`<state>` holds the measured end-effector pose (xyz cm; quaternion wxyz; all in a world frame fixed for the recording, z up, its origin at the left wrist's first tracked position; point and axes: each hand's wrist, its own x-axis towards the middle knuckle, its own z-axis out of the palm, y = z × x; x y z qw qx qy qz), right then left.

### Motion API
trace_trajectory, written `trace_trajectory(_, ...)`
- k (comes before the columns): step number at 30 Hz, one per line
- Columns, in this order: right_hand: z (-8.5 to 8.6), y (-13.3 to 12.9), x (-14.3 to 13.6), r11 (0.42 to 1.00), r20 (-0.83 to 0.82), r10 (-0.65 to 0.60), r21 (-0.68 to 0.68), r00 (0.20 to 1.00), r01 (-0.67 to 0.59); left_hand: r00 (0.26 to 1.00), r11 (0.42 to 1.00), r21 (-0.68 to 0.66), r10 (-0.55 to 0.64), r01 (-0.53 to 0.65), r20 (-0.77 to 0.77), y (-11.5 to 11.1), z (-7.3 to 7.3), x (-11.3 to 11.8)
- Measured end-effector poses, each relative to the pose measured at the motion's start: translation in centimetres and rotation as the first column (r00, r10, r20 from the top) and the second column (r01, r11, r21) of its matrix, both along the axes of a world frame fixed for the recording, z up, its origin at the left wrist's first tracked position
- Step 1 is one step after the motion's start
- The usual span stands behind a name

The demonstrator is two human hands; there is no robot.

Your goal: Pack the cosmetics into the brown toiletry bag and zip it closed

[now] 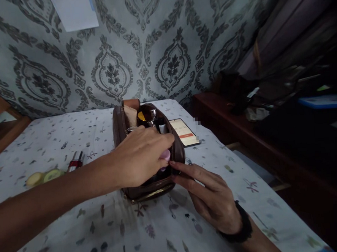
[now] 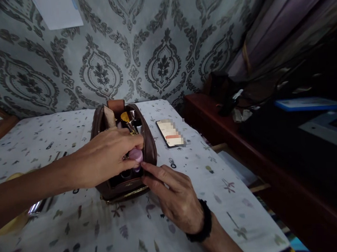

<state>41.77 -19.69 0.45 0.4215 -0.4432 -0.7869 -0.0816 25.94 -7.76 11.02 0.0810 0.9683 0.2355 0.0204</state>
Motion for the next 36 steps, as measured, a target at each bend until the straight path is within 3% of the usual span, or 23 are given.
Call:
trace_trajectory(8, 0.3, -0.3, -0.3, 0.999, -0.122, -0.041, 0.011, 0.992, 0.043, 0.999, 0.997, 0.075, -0.01, 0.012, -0.031, 0.2, -0.5, 0.2)
trace_trajectory(16, 1.7, 1.0, -0.6, 0.993, -0.333, -0.114, -0.026, 0.936, 0.112, 0.994, 0.998, 0.057, 0.038, -0.032, -0.103, -0.2, 0.9, 0.0)
trace_trajectory(21, 1.5, 1.4, -0.8, 0.99, -0.344, -0.135, -0.02, 0.929, 0.137, 0.996, 0.994, 0.084, 0.072, -0.067, -0.051, -0.5, 0.6, 0.0)
trace_trajectory(26, 1.1, 1.5, -0.7, 0.991, -0.334, -0.132, -0.024, 0.933, 0.132, 0.999, 0.997, 0.074, 0.021, -0.018, -0.035, -0.3, -0.4, 0.0)
trace_trajectory(36, 1.2, 1.5, -0.8, 0.989, -0.328, -0.143, -0.01, 0.934, 0.148, 0.995, 1.0, 0.029, 0.008, -0.005, -0.099, 0.1, 0.6, 0.0)
